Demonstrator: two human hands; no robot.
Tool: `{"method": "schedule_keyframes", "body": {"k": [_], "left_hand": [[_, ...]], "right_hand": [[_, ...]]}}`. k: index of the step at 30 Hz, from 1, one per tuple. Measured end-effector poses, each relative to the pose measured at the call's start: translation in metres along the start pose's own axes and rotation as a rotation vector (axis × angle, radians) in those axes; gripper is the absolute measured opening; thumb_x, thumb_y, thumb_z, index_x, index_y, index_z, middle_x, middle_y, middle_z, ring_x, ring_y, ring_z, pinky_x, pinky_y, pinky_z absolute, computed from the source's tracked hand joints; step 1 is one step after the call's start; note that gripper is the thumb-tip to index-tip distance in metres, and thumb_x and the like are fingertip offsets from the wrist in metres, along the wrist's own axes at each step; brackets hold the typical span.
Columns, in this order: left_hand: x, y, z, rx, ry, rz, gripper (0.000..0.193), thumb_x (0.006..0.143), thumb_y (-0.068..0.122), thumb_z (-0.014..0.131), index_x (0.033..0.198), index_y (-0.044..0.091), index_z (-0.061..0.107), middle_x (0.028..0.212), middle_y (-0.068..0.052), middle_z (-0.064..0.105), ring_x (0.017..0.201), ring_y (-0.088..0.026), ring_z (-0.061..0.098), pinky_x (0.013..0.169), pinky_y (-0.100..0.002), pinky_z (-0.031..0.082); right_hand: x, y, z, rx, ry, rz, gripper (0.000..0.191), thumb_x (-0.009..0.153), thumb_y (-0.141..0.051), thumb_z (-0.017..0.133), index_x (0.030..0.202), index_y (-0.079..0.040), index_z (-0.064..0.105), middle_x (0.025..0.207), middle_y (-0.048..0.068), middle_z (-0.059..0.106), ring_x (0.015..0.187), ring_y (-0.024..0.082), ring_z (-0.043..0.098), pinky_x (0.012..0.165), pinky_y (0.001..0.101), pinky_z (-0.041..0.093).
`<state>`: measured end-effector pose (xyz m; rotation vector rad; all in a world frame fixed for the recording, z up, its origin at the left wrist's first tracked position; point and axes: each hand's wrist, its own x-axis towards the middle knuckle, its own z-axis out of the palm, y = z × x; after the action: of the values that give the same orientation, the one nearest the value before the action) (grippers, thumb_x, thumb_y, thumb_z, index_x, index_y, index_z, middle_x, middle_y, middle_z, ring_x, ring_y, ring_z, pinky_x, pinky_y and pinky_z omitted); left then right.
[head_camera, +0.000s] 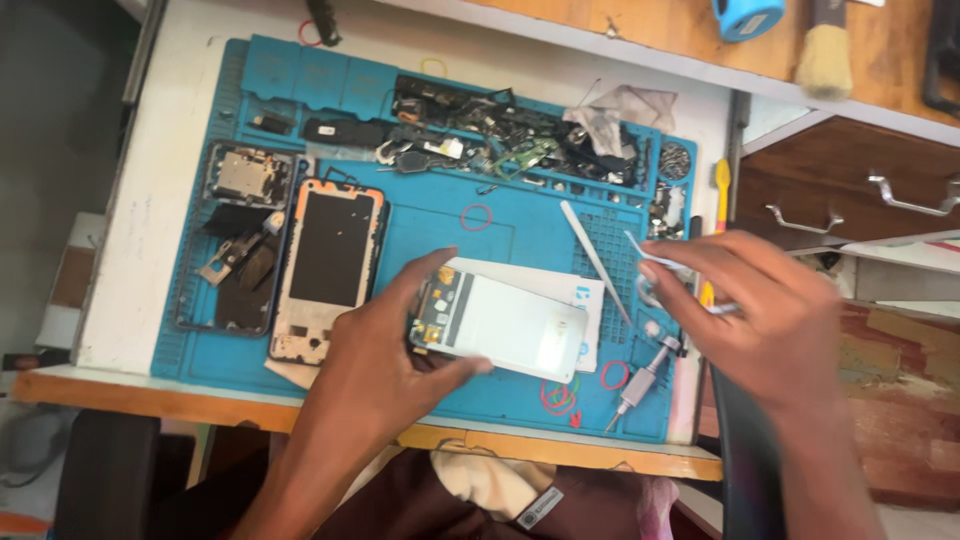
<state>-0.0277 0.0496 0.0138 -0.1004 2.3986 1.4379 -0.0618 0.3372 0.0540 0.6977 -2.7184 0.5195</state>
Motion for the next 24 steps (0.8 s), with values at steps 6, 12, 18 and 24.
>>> {"method": "schedule_keyframes", "body": {"k": [6,12,18,24], "left_hand": [[0.009,0.009,-0.011,0.206,-0.071,-0.078,0.082,0.070,0.026,0.086,0.144,0.020,0.052,0.087,-0.021,0.075,0.081,-0.033,0.078,0.071,-0.042,0.059],[0.017,0.011,-0.013,0.385,-0.096,-0.049,0.092,0.065,0.039,0.092,0.145,0.021,0.052,0.078,-0.018,0.072,0.075,-0.040,0.073,0.068,-0.050,0.055],[0.017,0.001,-0.015,0.372,-0.173,-0.017,0.093,0.067,0.040,0.088,0.150,0.023,0.049,0.071,-0.016,0.071,0.074,-0.038,0.072,0.066,-0.051,0.054],[0.013,-0.005,-0.024,0.318,-0.198,0.020,0.100,0.075,0.038,0.086,0.159,0.014,0.038,0.071,-0.016,0.070,0.069,-0.036,0.071,0.064,-0.049,0.054]], "right_hand": [[0.010,-0.029,-0.019,-0.006,-0.007,0.094,0.018,0.084,-0.009,0.084,0.101,-0.007,0.079,0.092,0.008,0.074,0.071,0.015,0.069,0.058,0.0254,0.054],[0.012,-0.040,-0.018,0.100,-0.050,0.198,0.021,0.082,-0.010,0.084,0.102,-0.007,0.079,0.088,0.005,0.074,0.060,0.008,0.058,0.052,0.0223,0.044],[0.011,-0.055,0.015,0.466,-0.124,0.399,0.020,0.082,-0.011,0.082,0.101,-0.007,0.080,0.076,0.002,0.071,0.054,0.002,0.048,0.045,0.0216,0.033],[0.022,-0.064,0.052,0.470,-0.288,0.383,0.018,0.080,-0.016,0.083,0.096,-0.008,0.082,0.072,0.000,0.074,0.048,0.004,0.050,0.042,0.0245,0.037]]}}
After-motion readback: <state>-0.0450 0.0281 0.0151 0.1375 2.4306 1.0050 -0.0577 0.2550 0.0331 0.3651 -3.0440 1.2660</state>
